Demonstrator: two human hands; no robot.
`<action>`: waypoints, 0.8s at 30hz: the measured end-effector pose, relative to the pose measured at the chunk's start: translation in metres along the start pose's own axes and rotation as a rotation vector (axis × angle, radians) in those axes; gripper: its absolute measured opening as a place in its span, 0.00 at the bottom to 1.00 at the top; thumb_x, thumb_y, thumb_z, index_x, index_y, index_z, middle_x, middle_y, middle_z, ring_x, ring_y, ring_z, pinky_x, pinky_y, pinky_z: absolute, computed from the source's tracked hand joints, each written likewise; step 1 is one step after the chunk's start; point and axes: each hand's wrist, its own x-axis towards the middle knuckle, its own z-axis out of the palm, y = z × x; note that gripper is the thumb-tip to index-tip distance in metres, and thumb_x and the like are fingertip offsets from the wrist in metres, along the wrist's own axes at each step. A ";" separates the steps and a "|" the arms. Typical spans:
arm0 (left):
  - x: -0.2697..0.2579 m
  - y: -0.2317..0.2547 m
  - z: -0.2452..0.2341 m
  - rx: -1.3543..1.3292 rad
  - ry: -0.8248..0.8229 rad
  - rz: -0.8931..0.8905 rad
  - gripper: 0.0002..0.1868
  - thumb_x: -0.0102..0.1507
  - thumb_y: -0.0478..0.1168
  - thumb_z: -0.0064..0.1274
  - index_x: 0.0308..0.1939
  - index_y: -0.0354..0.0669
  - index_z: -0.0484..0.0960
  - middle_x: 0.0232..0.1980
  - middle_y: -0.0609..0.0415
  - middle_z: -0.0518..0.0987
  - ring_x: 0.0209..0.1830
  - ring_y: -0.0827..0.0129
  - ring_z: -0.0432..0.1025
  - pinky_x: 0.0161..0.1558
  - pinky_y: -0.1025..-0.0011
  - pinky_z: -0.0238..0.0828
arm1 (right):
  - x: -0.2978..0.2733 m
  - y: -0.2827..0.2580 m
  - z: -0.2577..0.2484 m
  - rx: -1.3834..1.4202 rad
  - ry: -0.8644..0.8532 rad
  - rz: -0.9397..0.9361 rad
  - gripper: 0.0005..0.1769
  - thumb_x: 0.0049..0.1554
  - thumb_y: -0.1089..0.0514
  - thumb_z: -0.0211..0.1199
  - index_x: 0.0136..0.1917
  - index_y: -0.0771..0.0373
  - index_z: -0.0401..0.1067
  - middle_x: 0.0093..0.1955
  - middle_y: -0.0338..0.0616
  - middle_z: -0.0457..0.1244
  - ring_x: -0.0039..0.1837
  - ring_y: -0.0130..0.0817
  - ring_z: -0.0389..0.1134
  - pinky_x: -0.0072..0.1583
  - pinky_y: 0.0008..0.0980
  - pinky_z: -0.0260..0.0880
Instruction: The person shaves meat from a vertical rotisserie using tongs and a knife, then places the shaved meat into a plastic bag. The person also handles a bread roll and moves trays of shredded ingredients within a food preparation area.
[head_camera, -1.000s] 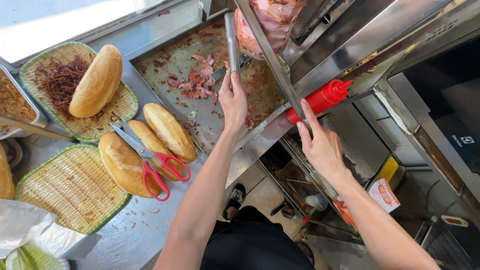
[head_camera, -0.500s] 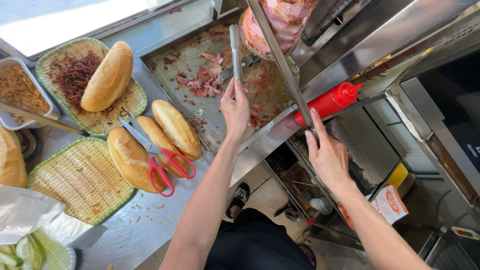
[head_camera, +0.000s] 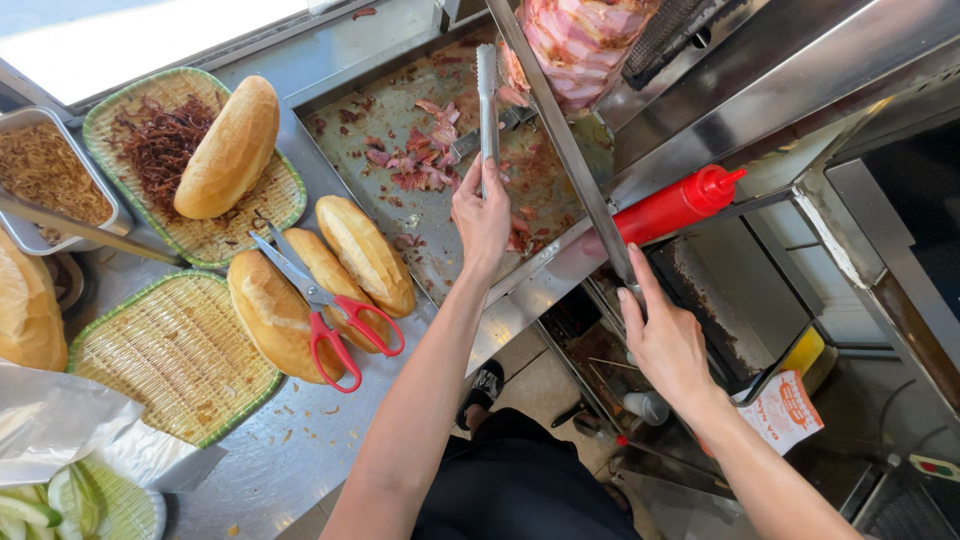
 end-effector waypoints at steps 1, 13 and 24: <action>-0.002 0.000 -0.001 0.036 0.011 0.045 0.24 0.74 0.53 0.47 0.68 0.43 0.82 0.26 0.62 0.70 0.20 0.78 0.61 0.19 0.71 0.57 | -0.001 0.001 0.000 0.000 0.015 -0.013 0.36 0.63 0.51 0.56 0.82 0.41 0.49 0.31 0.60 0.66 0.33 0.61 0.69 0.37 0.54 0.68; -0.041 -0.011 -0.010 -0.140 -0.043 -0.165 0.22 0.74 0.47 0.39 0.57 0.39 0.86 0.29 0.57 0.85 0.22 0.80 0.69 0.28 0.73 0.70 | -0.031 0.006 -0.057 -0.059 -0.084 0.114 0.35 0.62 0.48 0.57 0.80 0.37 0.54 0.43 0.59 0.70 0.44 0.63 0.72 0.47 0.53 0.72; -0.017 0.005 -0.015 -0.303 -0.226 -0.186 0.23 0.74 0.53 0.39 0.53 0.38 0.79 0.20 0.49 0.79 0.09 0.76 0.62 0.14 0.76 0.54 | -0.007 0.020 -0.051 -0.097 -0.033 0.001 0.34 0.62 0.47 0.56 0.80 0.35 0.54 0.45 0.51 0.72 0.44 0.59 0.73 0.47 0.53 0.72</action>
